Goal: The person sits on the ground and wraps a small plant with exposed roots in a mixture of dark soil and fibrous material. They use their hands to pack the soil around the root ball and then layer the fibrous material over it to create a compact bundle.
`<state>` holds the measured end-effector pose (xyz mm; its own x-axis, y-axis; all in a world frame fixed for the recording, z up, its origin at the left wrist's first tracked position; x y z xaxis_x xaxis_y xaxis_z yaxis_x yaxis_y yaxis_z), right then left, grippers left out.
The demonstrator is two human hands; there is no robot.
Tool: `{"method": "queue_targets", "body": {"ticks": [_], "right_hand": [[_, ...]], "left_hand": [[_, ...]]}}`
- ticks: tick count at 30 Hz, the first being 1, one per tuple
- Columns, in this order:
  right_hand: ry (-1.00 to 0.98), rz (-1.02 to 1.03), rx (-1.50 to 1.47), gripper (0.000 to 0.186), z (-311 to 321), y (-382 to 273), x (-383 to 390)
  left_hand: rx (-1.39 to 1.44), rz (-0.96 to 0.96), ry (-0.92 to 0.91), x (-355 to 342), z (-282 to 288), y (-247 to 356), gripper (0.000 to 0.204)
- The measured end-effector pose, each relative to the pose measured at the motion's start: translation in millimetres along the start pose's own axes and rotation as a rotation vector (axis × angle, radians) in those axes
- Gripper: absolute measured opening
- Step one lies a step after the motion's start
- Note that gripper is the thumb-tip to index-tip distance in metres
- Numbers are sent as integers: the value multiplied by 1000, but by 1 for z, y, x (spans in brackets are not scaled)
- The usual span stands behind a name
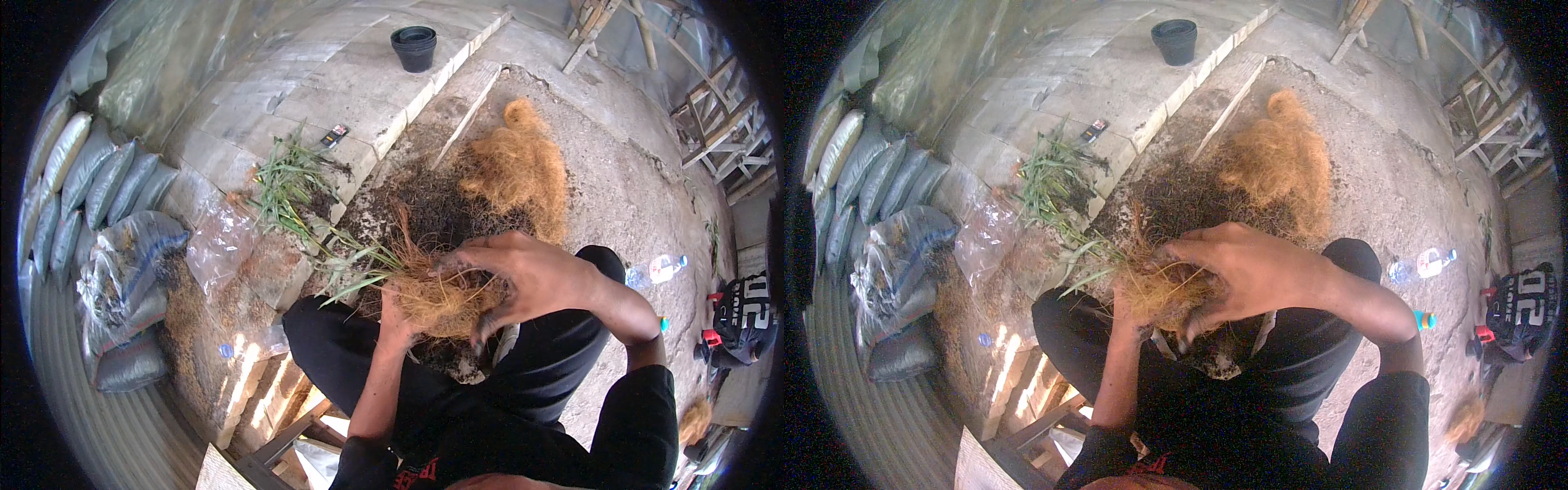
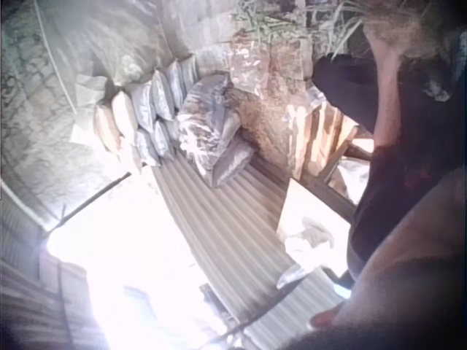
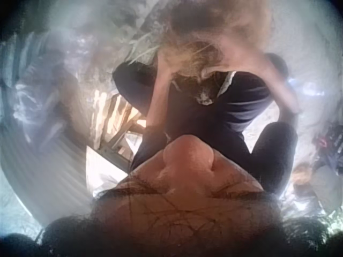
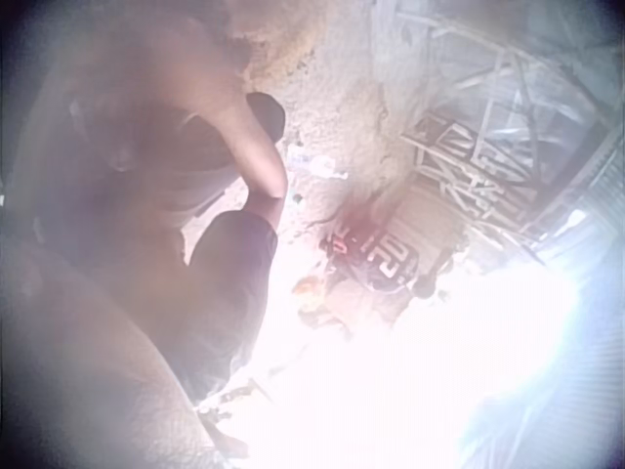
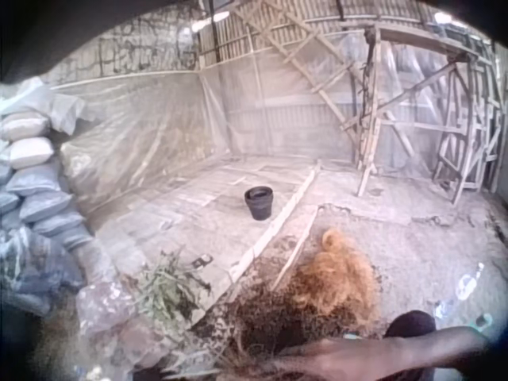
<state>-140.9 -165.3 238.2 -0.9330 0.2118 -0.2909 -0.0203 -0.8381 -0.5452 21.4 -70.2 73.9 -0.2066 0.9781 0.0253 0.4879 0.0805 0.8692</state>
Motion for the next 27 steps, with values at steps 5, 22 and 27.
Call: {"method": "queue_targets", "body": {"ticks": [5,22,27], "right_hand": [[156,-158,154,35,-12,-9,2],[-107,-164,321,17,-53,-20,-27],[-221,-105,447,22,-42,-24,-40]], "left_hand": [[37,-39,37,1,-28,28,53],[-461,-137,54,-4,-7,-4,38],[-301,-148,171,4,7,-18,44]]}}
Point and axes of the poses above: each hand's wrist, its own x-axis away from the middle knuckle, its own z-axis out of the back of the hand, y = z × x, the point moved 2 cm from there along -x, towards the middle knuckle, and after that the axes turned 7 degrees about x, right-handed, at the moved point
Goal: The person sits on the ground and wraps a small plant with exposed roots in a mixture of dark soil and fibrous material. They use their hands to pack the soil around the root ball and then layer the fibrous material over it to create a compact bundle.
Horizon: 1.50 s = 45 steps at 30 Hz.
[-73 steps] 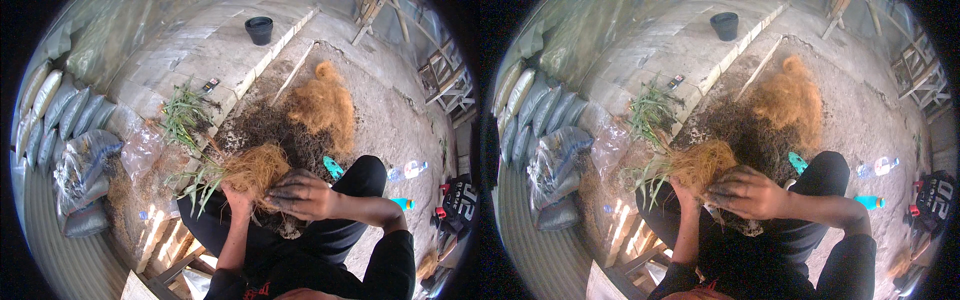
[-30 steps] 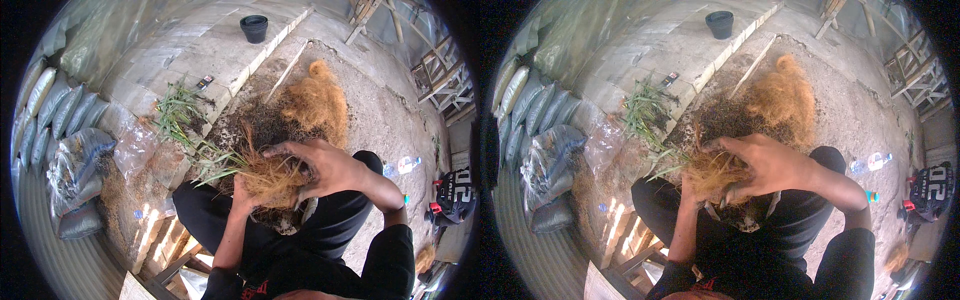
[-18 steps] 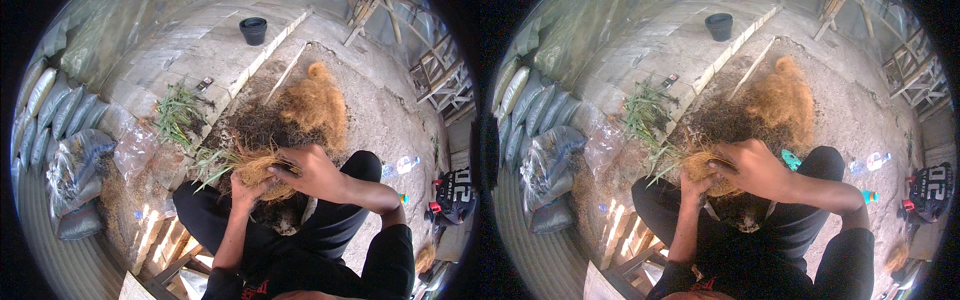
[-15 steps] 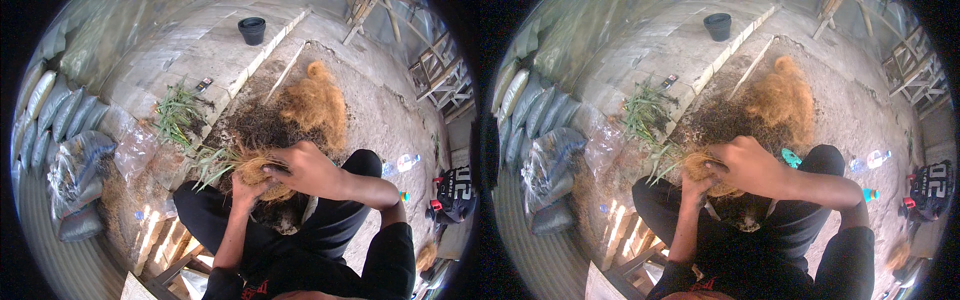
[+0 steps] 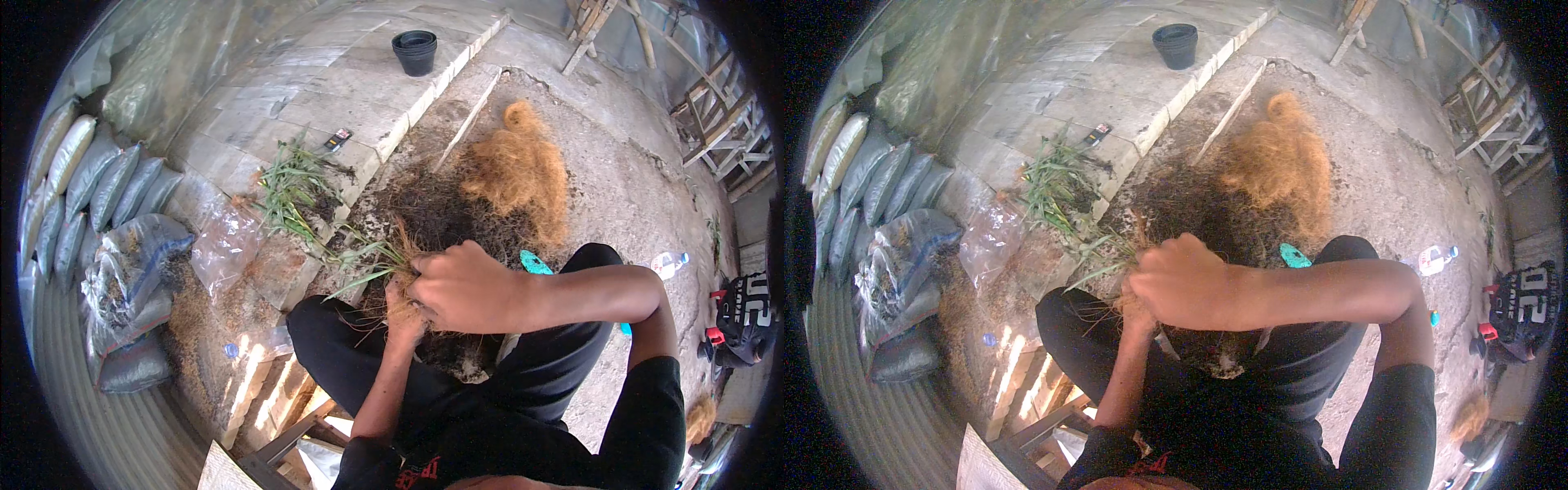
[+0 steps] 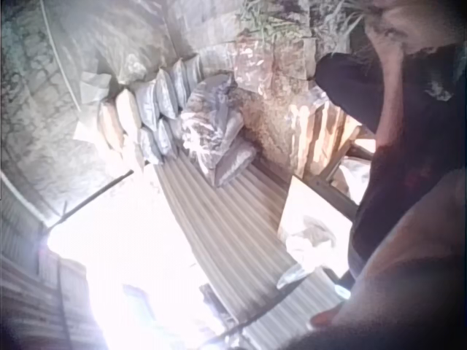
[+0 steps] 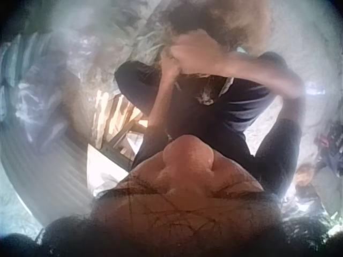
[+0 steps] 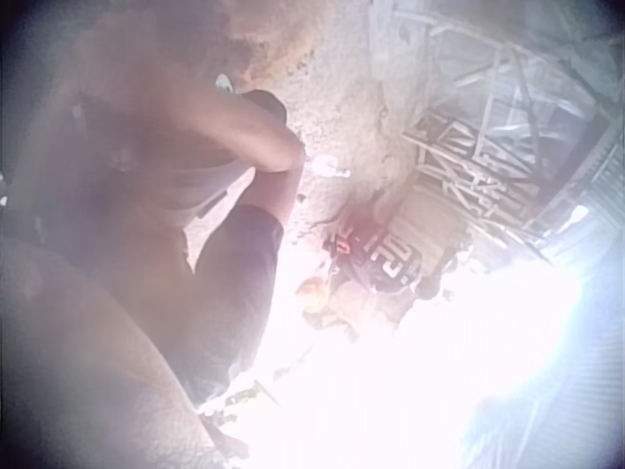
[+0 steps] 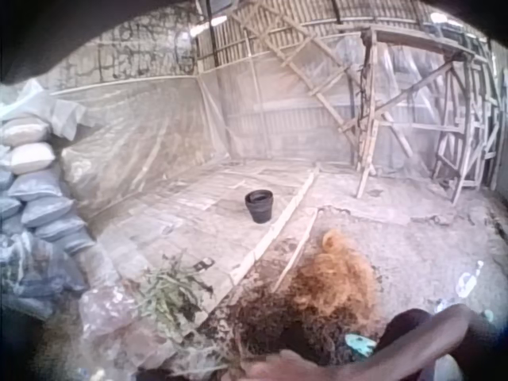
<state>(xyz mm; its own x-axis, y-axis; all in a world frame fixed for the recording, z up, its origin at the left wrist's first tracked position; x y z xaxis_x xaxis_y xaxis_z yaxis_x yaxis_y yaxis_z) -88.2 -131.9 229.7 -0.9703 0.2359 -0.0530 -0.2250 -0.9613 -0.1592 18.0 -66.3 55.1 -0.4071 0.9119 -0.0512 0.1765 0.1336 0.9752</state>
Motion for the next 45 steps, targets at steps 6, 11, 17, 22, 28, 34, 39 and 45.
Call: {"method": "queue_targets", "body": {"ticks": [6,11,17,22,28,34,39,45], "right_hand": [[115,16,58,23,13,7,-3],[366,-126,-257,23,27,39,-6],[199,-444,-676,29,19,85,0],[18,-378,-768,29,-5,98,4],[121,-446,-534,57,-6,81,1],[44,-342,-596,48,0,67,-8],[69,-225,-301,39,-16,63,-19],[-58,-409,-342,69,-11,54,-28]], "left_hand": [[157,-35,-67,-1,-6,39,56],[170,10,-60,1,-16,56,46],[155,30,-148,4,-12,70,39],[349,41,-157,8,-11,64,58],[425,87,-264,10,-3,50,78],[421,65,-232,17,-7,49,84],[408,75,-254,12,-9,56,81],[296,123,-265,11,-3,54,79]]}}
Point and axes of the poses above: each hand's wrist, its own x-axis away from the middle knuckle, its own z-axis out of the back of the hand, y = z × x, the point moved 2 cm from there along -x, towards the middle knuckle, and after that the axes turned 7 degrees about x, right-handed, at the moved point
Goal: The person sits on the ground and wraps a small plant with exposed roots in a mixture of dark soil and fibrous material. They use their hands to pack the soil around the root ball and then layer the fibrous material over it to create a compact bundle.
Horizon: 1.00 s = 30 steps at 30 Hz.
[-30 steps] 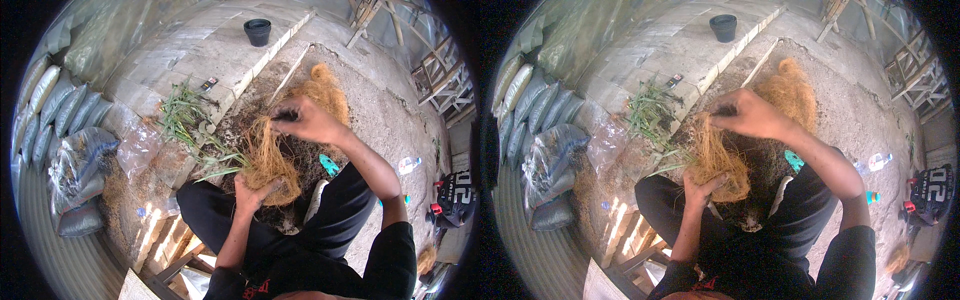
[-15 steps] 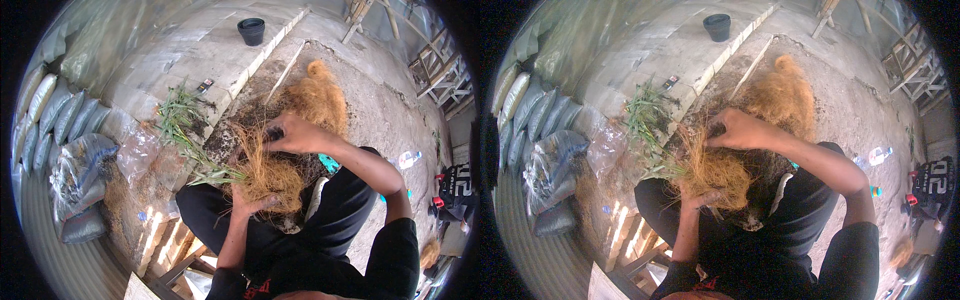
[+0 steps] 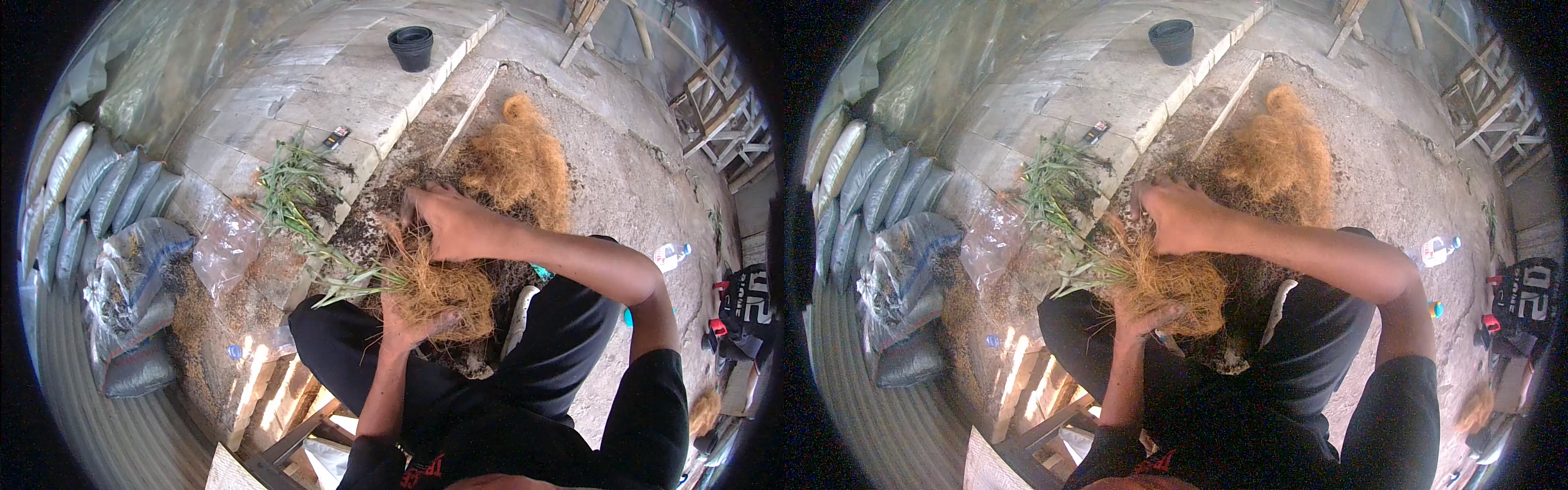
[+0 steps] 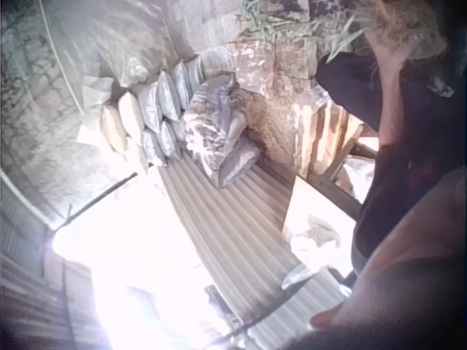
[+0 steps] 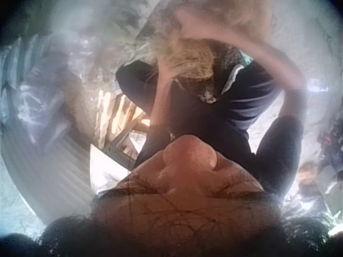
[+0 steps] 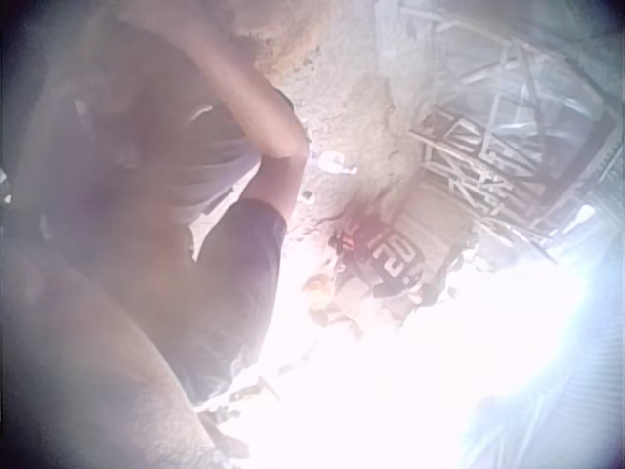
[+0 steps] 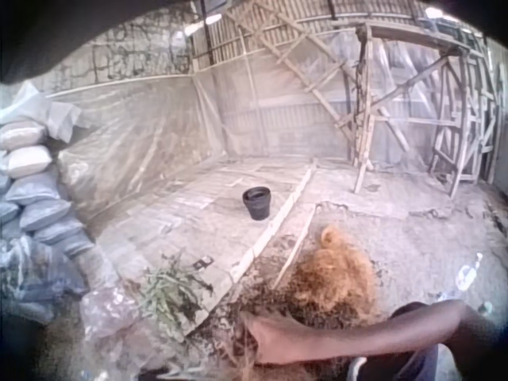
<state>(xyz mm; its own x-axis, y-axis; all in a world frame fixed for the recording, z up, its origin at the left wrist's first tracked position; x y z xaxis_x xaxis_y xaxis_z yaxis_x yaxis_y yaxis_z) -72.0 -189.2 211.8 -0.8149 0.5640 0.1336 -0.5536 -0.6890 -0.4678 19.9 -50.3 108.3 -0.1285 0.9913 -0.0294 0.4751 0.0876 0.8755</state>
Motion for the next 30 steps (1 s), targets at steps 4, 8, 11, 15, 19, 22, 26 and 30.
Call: {"method": "queue_targets", "body": {"ticks": [4,8,11,15,19,22,26,30], "right_hand": [[-315,0,-113,86,25,4,-11],[-367,233,-196,71,37,26,-4],[-146,183,-285,65,40,11,15],[108,209,-316,36,4,2,27],[60,258,-539,50,-9,13,19],[154,284,-456,62,-13,11,20],[125,165,-131,69,-15,2,18],[72,250,-46,66,-23,19,6]], "left_hand": [[-36,-96,26,-1,-5,0,79],[-8,-143,42,-2,-7,3,78],[-71,-126,19,-3,-3,6,78],[-181,-135,-65,-2,-2,7,78],[-143,-222,-29,3,-9,4,73],[-137,-212,-22,4,-13,4,71],[-314,-261,-63,3,-5,-2,71],[-140,-208,38,0,-12,5,70]]}}
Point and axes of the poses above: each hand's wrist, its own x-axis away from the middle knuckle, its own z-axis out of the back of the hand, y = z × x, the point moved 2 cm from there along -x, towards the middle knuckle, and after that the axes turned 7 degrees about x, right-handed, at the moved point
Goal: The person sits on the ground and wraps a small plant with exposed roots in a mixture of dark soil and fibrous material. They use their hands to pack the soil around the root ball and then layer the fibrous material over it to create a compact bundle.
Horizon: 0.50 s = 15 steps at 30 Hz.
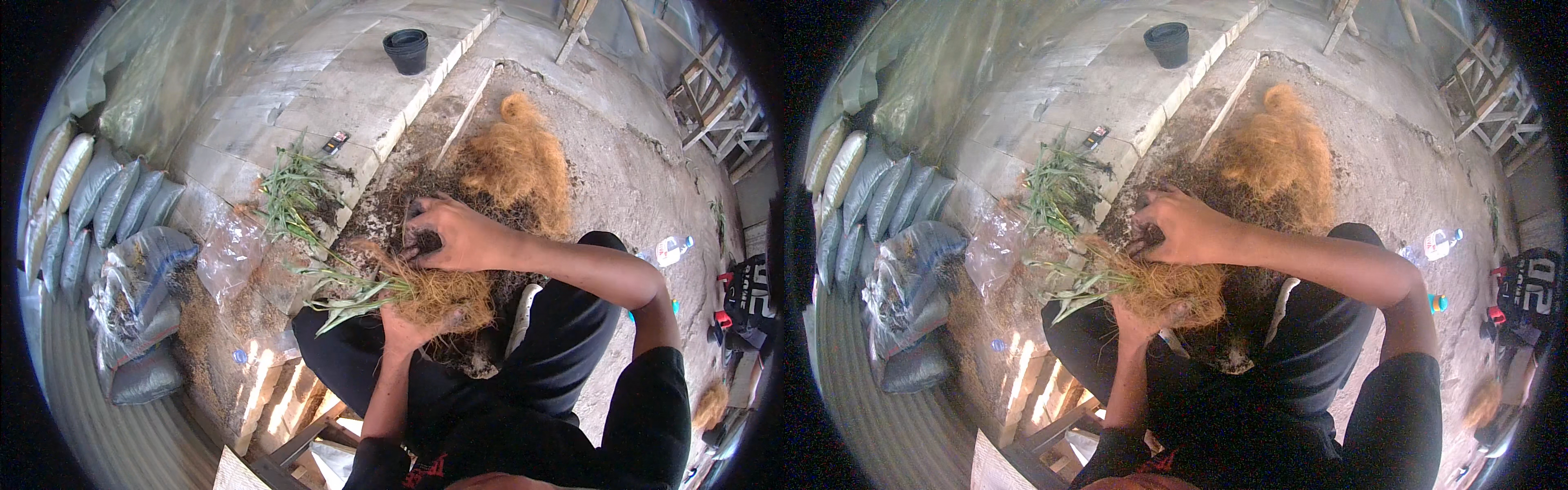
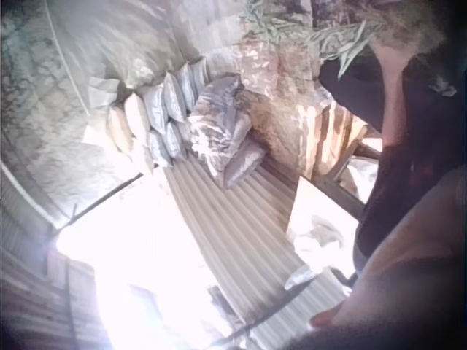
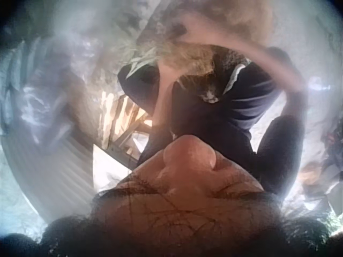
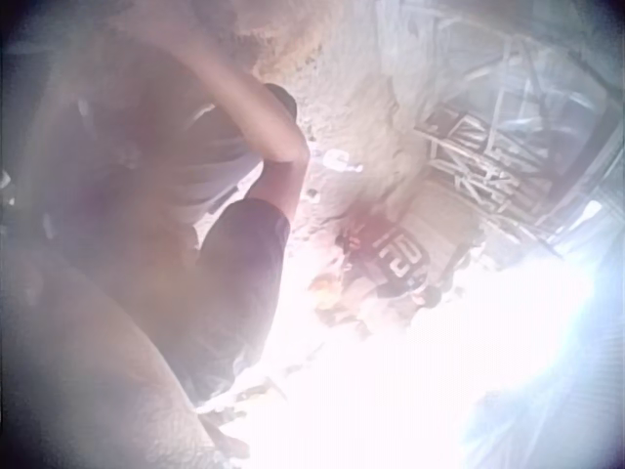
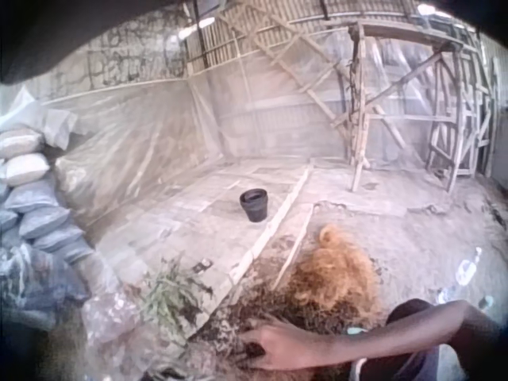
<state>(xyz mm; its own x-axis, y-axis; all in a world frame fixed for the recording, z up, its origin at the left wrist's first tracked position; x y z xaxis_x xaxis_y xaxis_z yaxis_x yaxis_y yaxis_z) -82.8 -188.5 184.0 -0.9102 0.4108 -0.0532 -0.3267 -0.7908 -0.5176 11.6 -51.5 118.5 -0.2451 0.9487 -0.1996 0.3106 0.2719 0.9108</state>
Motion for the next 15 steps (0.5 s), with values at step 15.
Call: {"method": "queue_targets", "body": {"ticks": [15], "right_hand": [[443,229,-38,69,22,-16,64]], "left_hand": [[411,125,254,-7,13,-8,69]]}}
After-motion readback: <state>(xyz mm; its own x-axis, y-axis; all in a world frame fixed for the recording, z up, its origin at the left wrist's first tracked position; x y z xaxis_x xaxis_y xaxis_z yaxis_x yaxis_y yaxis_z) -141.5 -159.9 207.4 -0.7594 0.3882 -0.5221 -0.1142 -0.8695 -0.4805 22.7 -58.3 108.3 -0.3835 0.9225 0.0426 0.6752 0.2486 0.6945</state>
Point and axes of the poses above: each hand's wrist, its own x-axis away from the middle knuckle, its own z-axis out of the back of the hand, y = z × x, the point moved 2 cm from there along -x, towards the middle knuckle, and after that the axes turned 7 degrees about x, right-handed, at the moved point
